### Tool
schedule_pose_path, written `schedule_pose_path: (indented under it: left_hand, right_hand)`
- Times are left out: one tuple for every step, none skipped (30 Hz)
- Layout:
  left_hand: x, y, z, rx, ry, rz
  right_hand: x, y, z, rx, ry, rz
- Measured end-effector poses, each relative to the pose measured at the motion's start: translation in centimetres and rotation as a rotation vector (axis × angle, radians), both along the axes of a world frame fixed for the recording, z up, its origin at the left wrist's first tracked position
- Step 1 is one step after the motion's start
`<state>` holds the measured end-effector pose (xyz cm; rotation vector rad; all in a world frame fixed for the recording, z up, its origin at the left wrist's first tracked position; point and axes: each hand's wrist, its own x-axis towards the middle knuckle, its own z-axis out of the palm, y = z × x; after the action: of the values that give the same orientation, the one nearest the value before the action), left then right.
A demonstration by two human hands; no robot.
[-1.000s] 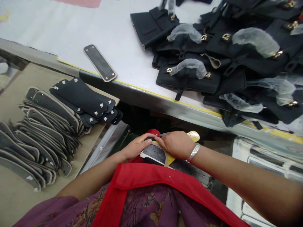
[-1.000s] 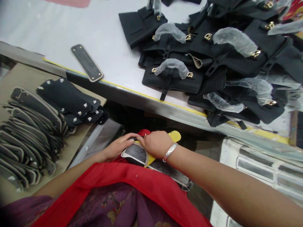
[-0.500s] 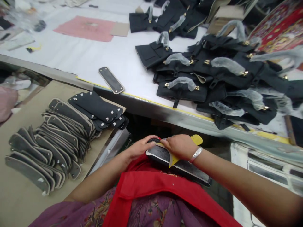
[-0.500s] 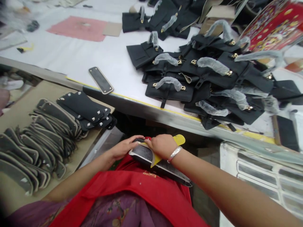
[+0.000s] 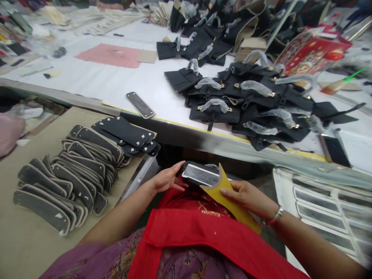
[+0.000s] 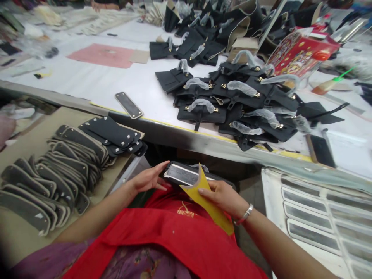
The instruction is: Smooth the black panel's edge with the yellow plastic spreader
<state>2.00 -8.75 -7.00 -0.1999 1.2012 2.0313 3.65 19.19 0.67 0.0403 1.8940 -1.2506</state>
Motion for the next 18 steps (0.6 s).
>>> schedule_pose_path:
  left_hand:
    - [0.2,0.5,0.0,0.043,-0.016,-0.002]
    - [0.3,1.1,-0.1,0.072,-0.027,0.011]
    - [0.4,1.6,-0.2,0.092,-0.032,0.031]
    - [0.3,2.0,-0.4,0.107,-0.033,0.05]
    - [0.2,2.4,-0.7,0.12,-0.033,0.061]
    - [0.1,2.7,-0.9,0.133,-0.031,0.067]
    - [0.0,2.8,-1.1,0.146,-0.03,0.072]
    - [0.0,2.9,-1.2,0.164,-0.03,0.074]
    - [0.0,3.0,-1.4,0.186,-0.029,0.077]
    - [0.1,3.0,-1.5,0.207,-0.027,0.084]
    - [0.2,3.0,-1.6,0.225,-0.025,0.093]
    - [0.3,3.0,-1.7,0.24,-0.022,0.103]
    - [0.4,3.0,-1.8,0.253,-0.018,0.114]
    - [0.5,3.0,-2.0,0.266,-0.01,0.131]
    - [0.6,3.0,-2.1,0.281,0.0,0.151]
    - [0.6,3.0,-2.2,0.298,0.009,0.172]
    - [0.6,3.0,-2.3,0.315,0.017,0.193]
    - [0.6,3.0,-2.4,0.33,0.021,0.21]
  right_hand:
    - [0.6,-0.5,-0.4,0.008,-0.011,-0.035]
    - [1.2,-1.0,-0.8,0.021,-0.019,-0.068]
    - [1.6,-1.5,-1.3,0.033,-0.026,-0.101]
    - [2.0,-2.1,-1.7,0.033,-0.036,-0.138]
    - [2.4,-2.7,-2.0,0.018,-0.047,-0.175]
    - [2.8,-3.4,-2.4,-0.009,-0.055,-0.218]
    - [3.2,-4.1,-2.7,-0.042,-0.063,-0.266]
    - [3.5,-4.8,-3.1,-0.077,-0.071,-0.32]
    - [3.9,-5.6,-3.4,-0.114,-0.079,-0.38]
    - [4.1,-6.4,-3.7,-0.156,-0.088,-0.44]
    - [4.4,-7.2,-4.0,-0.205,-0.093,-0.498]
    - [4.5,-8.0,-4.2,-0.256,-0.098,-0.554]
    - [4.6,-8.8,-4.4,-0.299,-0.108,-0.607]
    - [4.7,-9.6,-4.5,-0.335,-0.122,-0.65]
    - [4.7,-10.2,-4.7,-0.36,-0.142,-0.681]
    - [4.7,-10.8,-4.8,-0.37,-0.167,-0.694]
    - [4.6,-11.3,-5.0,-0.359,-0.199,-0.69]
    - [4.6,-11.6,-5.2,-0.339,-0.231,-0.67]
